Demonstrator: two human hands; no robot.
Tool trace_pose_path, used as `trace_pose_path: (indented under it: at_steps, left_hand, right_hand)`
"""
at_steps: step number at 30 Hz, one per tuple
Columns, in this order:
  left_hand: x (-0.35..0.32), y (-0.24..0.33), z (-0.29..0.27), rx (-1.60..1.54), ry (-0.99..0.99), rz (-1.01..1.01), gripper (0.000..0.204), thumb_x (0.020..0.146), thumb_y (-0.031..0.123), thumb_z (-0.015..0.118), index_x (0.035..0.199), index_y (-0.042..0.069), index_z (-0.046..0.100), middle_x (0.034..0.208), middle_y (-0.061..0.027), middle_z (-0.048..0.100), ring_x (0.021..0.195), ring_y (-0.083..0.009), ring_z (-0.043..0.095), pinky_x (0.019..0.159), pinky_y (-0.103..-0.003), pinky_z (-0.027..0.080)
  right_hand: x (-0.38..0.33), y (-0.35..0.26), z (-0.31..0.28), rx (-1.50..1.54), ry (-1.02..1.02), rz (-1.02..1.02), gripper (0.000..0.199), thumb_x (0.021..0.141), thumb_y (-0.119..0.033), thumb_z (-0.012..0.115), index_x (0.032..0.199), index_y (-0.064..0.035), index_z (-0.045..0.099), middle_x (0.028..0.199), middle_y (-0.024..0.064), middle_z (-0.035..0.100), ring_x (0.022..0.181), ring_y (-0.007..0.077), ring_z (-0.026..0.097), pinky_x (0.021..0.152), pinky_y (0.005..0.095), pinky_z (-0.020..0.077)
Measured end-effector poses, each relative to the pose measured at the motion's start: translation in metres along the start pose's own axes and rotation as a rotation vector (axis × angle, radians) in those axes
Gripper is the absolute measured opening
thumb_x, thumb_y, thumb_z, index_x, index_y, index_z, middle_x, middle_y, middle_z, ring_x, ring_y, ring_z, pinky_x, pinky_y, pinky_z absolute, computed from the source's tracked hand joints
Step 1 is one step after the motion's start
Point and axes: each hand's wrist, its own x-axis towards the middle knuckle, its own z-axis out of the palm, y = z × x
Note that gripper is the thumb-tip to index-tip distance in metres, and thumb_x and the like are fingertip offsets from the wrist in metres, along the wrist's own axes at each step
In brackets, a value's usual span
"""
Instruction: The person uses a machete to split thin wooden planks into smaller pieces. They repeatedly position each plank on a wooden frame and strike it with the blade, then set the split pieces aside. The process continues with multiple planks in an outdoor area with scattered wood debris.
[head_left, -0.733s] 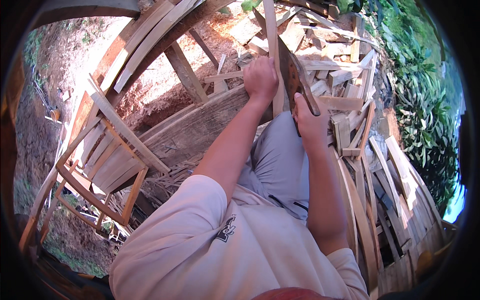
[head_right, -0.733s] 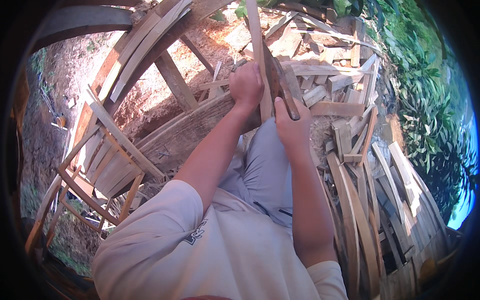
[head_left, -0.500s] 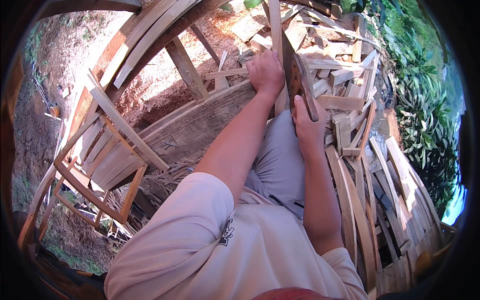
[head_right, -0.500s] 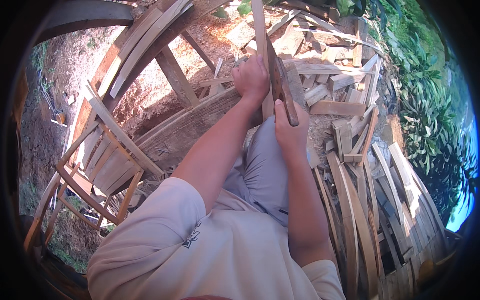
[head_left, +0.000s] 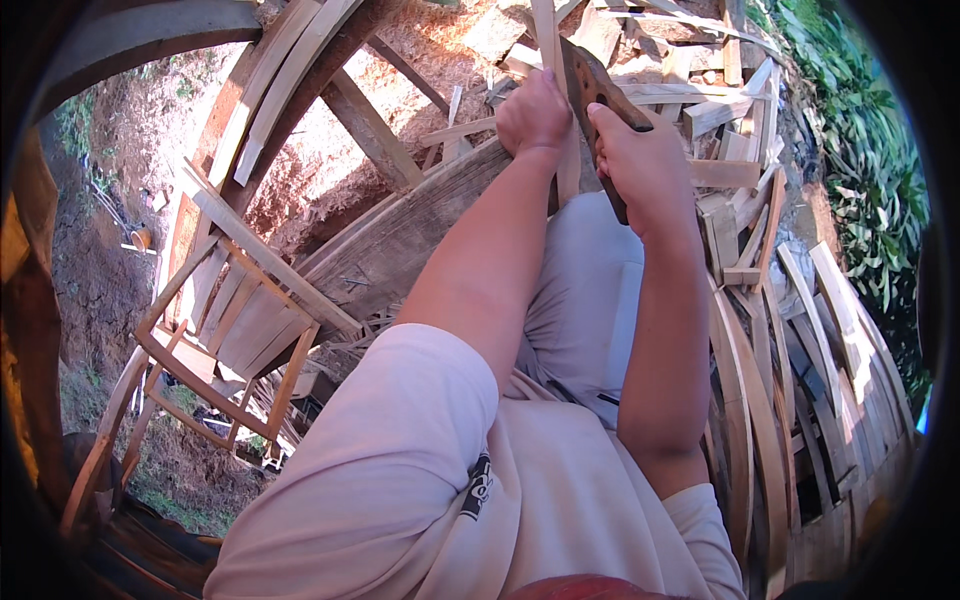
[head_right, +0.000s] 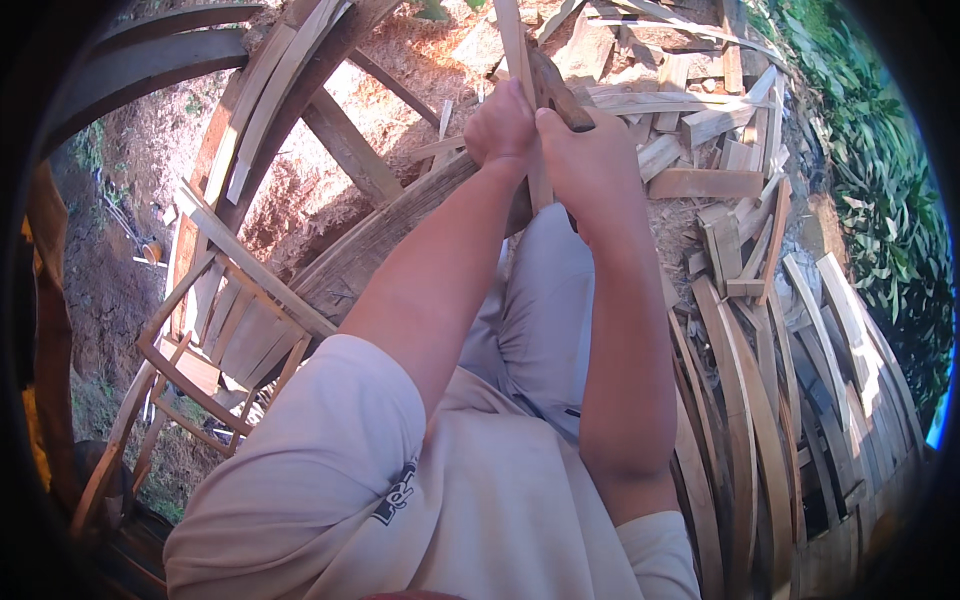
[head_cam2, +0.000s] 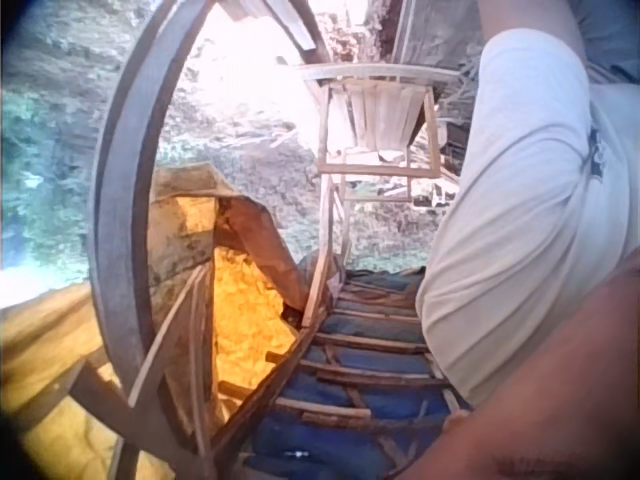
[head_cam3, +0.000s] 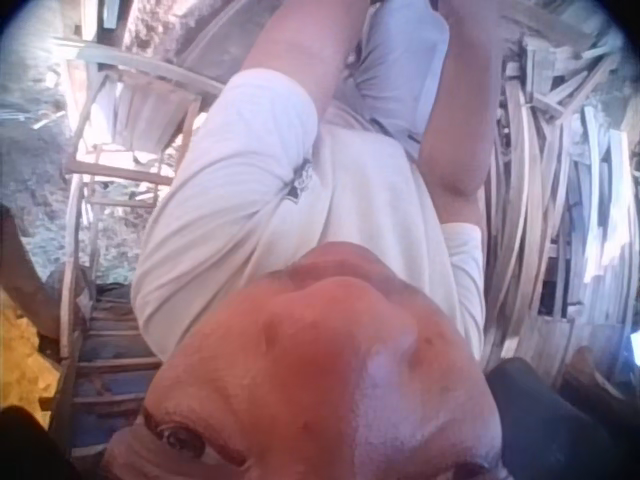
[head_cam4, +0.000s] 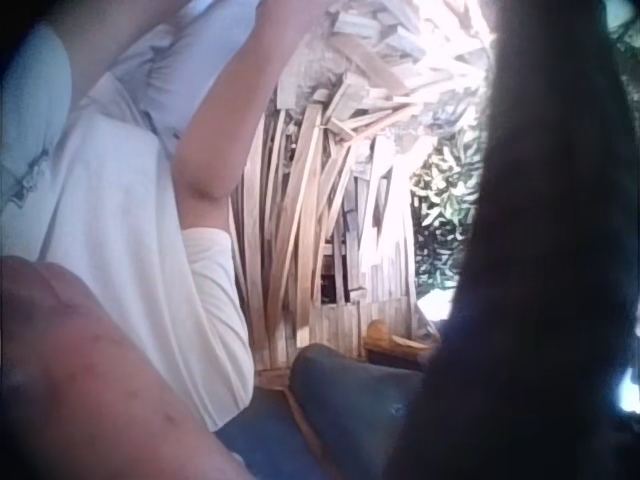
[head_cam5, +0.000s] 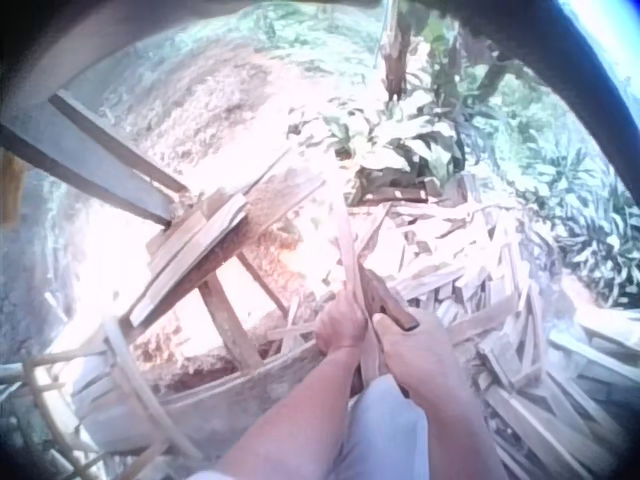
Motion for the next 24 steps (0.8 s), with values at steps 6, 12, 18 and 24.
trace_pose_path:
  at_steps: [6,12,18,24]
  left_hand:
    - [-0.005,0.004,-0.008,-0.012,0.004,-0.026,0.043,0.11,0.04,0.04,0.094,0.011,0.067,0.084,-0.0146,0.073,0.081,-0.0373,0.071,0.077,-0.053,0.052]
    - [-0.005,0.005,-0.012,-0.015,-0.07,-0.009,0.04,0.11,0.038,0.042,0.095,0.01,0.066,0.085,-0.0132,0.072,0.084,-0.0354,0.071,0.077,-0.051,0.052]
    - [-0.005,0.004,-0.016,-0.067,-0.066,0.031,0.044,0.112,0.04,0.035,0.101,0.011,0.066,0.086,-0.0163,0.074,0.085,-0.0383,0.073,0.079,-0.054,0.053]
    - [-0.005,0.007,-0.019,-0.034,-0.086,-0.042,0.041,0.111,0.04,0.04,0.1,0.012,0.069,0.088,-0.0149,0.074,0.087,-0.0376,0.072,0.082,-0.053,0.052]
  right_hand:
    - [0.01,0.003,-0.002,0.041,-0.011,-0.051,0.026,0.098,-0.022,0.073,0.083,-0.003,0.065,0.063,-0.0026,0.052,0.054,0.007,0.046,0.052,0.0271,0.0387]
    - [-0.027,0.036,0.006,0.07,0.047,-0.099,0.026,0.1,-0.022,0.072,0.082,-0.0054,0.063,0.064,-0.0046,0.049,0.054,0.0067,0.042,0.052,0.0262,0.0352]
    - [-0.043,-0.039,-0.047,0.177,-0.013,0.015,0.031,0.1,-0.023,0.074,0.076,-0.0101,0.059,0.063,-0.0057,0.044,0.055,0.0054,0.038,0.054,0.0255,0.0351]
    - [-0.125,-0.004,-0.055,0.002,0.065,-0.019,0.029,0.104,-0.023,0.069,0.082,-0.0048,0.062,0.064,-0.0037,0.052,0.058,0.0055,0.045,0.054,0.0261,0.0357]
